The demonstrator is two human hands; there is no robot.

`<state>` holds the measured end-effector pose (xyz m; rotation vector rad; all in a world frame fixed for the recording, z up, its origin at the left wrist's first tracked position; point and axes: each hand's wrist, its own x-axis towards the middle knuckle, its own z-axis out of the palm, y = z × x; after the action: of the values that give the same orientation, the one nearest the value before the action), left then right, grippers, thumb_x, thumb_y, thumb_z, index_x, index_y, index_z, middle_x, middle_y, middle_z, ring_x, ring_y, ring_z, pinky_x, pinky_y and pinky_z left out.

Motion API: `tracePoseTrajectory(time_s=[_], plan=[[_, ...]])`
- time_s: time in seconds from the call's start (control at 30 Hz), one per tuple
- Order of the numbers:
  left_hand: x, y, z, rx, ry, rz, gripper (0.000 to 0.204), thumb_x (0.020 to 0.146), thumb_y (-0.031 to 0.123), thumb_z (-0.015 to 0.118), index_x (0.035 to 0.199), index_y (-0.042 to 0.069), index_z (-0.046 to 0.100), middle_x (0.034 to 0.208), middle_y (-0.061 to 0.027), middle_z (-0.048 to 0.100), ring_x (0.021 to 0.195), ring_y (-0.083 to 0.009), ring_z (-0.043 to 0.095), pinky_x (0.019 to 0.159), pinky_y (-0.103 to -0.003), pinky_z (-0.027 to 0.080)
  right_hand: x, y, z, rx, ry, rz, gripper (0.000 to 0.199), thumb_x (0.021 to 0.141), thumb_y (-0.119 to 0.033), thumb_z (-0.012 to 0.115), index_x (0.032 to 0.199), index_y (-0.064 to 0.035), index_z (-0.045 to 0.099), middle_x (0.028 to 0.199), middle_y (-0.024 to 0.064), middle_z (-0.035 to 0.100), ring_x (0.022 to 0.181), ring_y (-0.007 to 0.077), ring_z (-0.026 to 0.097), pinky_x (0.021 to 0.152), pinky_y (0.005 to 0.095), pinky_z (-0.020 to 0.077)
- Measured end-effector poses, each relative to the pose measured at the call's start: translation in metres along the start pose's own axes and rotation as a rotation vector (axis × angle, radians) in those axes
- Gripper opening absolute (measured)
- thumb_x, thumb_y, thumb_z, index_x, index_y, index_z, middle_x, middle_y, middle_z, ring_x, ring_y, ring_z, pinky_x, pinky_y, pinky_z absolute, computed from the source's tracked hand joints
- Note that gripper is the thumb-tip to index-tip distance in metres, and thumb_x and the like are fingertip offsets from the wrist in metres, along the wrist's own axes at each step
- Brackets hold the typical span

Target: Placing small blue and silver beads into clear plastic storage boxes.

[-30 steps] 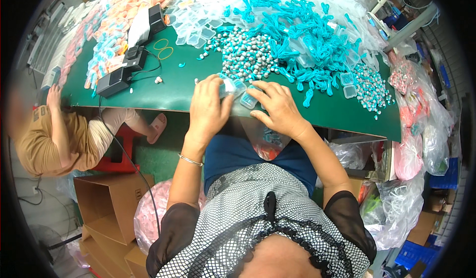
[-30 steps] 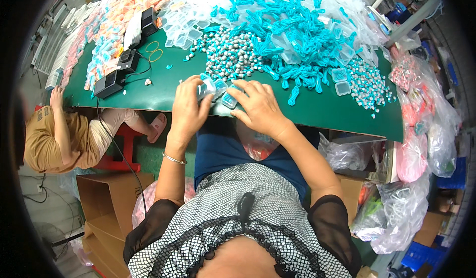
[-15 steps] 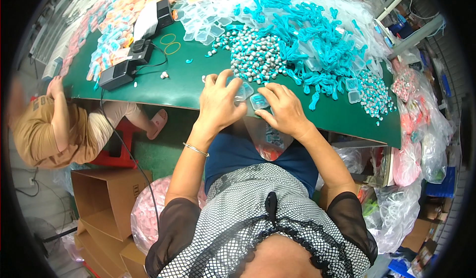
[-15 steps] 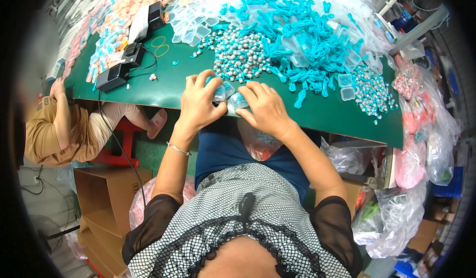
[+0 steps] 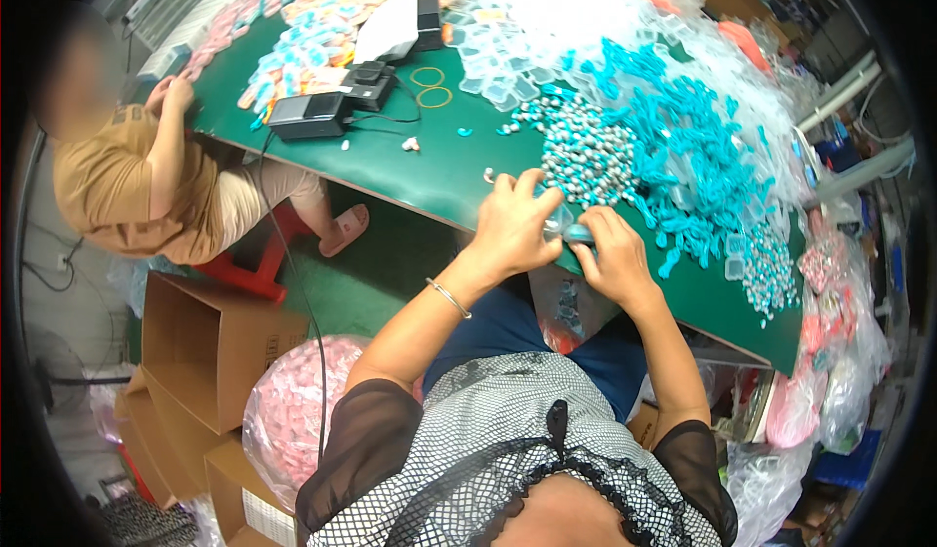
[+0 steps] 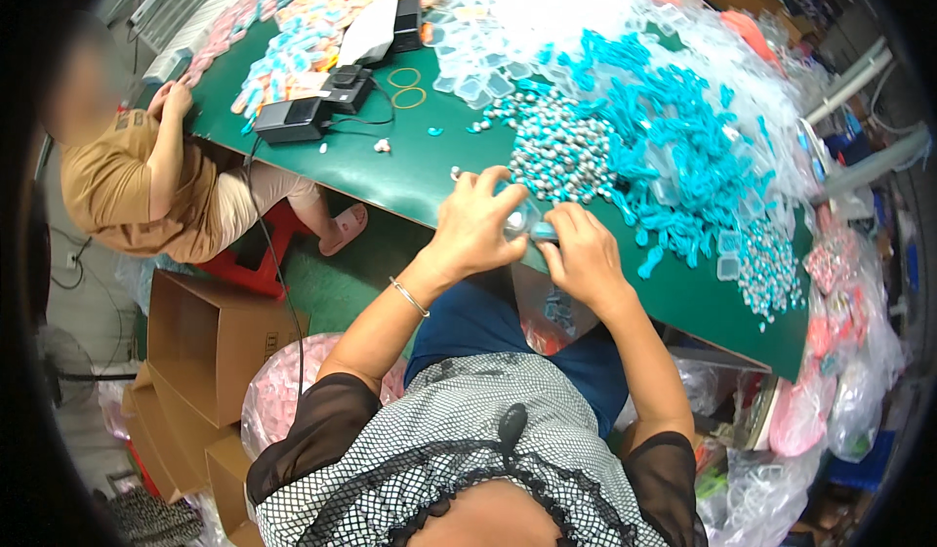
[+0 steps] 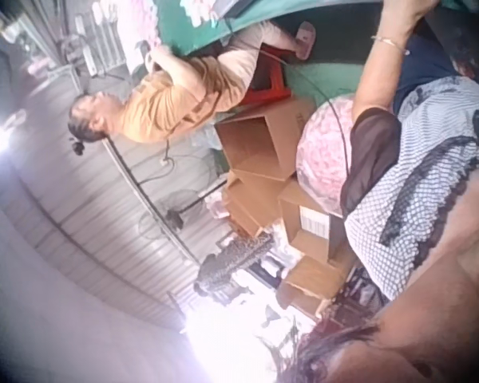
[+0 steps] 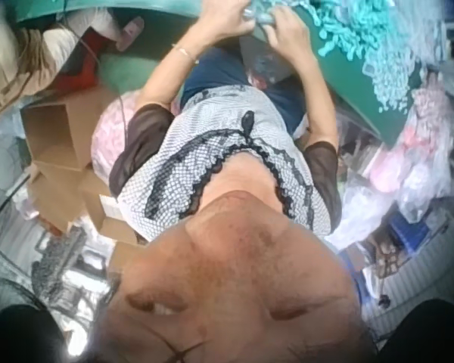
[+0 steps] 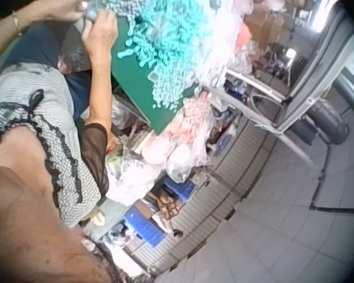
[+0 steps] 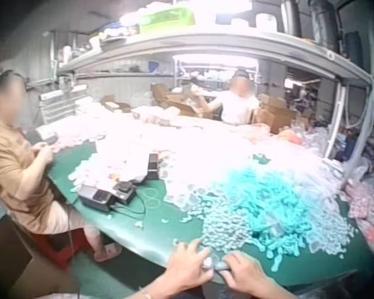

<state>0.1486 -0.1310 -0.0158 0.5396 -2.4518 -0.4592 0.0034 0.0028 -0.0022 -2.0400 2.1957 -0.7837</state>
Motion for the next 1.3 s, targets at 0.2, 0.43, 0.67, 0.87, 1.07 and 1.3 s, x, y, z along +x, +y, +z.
tracePoseTrajectory(time_s=[0.2, 0.43, 0.67, 0.87, 1.07, 1.3], plan=[[-0.001, -0.004, -0.007, -0.213, 0.089, -0.043, 0.051, 0.061, 0.02, 0.078, 0.109, 0.01, 0.062, 0.116, -0.0148, 0.059, 0.094, -0.0369, 0.061, 0.077, -0.047, 0.054, 0.013, -0.002, 0.009, 0.366, 0.124, 0.077, 0.029, 0.082, -0.008, 0.069, 0.108, -0.0005, 0.058, 0.107, 0.0192, 0.065, 0.098, 0.035, 0.065, 0.085, 0.0386, 0.0513], [0.017, -0.022, -0.011, -1.455, 0.216, -0.472, 0.047, 0.08, 0.007, 0.074, 0.123, 0.006, 0.057, 0.12, -0.0075, 0.058, 0.103, -0.0184, 0.061, 0.08, -0.034, 0.054, 0.088, -0.029, 0.022, 0.838, 0.425, 0.128, 0.024, 0.094, -0.01, 0.061, 0.114, -0.0016, 0.052, 0.1, 0.0052, 0.056, 0.092, 0.0133, 0.054, 0.084, 0.0281, 0.0455], [0.06, -0.089, -0.067, -2.007, 0.507, -0.407, 0.05, 0.09, 0.018, 0.07, 0.134, 0.01, 0.048, 0.122, -0.0055, 0.058, 0.105, -0.0194, 0.06, 0.087, -0.041, 0.054, 0.23, -0.078, 0.081, 0.811, 0.515, 0.007, 0.024, 0.091, -0.01, 0.064, 0.111, 0.0004, 0.056, 0.099, 0.0117, 0.062, 0.092, 0.0179, 0.059, 0.083, 0.0324, 0.0491], [0.101, -0.215, -0.121, -2.039, 0.781, -0.577, 0.034, 0.089, 0.017, 0.07, 0.12, 0.01, 0.058, 0.111, -0.0055, 0.064, 0.103, -0.0232, 0.062, 0.092, -0.048, 0.051, 0.345, -0.116, 0.107, 0.494, 0.178, -0.142, 0.045, 0.099, -0.044, 0.04, 0.12, -0.0098, 0.061, 0.121, 0.0175, 0.062, 0.116, 0.0403, 0.052, 0.099, 0.0526, 0.0365], [0.136, -0.307, -0.198, -1.847, 0.942, -0.611, 0.028, 0.089, 0.031, 0.068, 0.109, 0.013, 0.063, 0.102, -0.008, 0.069, 0.1, -0.029, 0.064, 0.088, -0.056, 0.05, 0.339, -0.144, 0.086, 0.511, 0.234, -0.276, 0.058, 0.089, -0.037, 0.062, 0.135, -0.0054, 0.049, 0.138, 0.0203, 0.049, 0.131, 0.0397, 0.044, 0.106, 0.0464, 0.0368], [0.173, -0.401, -0.206, -1.496, 0.945, -0.752, 0.02, 0.079, 0.03, 0.072, 0.086, 0.015, 0.06, 0.104, -0.0084, 0.058, 0.106, -0.0283, 0.051, 0.094, -0.063, 0.042, 0.12, -0.051, -0.039, 0.311, 0.119, -0.16, 0.043, 0.081, -0.001, 0.068, 0.122, -0.004, 0.059, 0.13, 0.0168, 0.052, 0.094, 0.023, 0.061, 0.084, 0.0328, 0.0514]])
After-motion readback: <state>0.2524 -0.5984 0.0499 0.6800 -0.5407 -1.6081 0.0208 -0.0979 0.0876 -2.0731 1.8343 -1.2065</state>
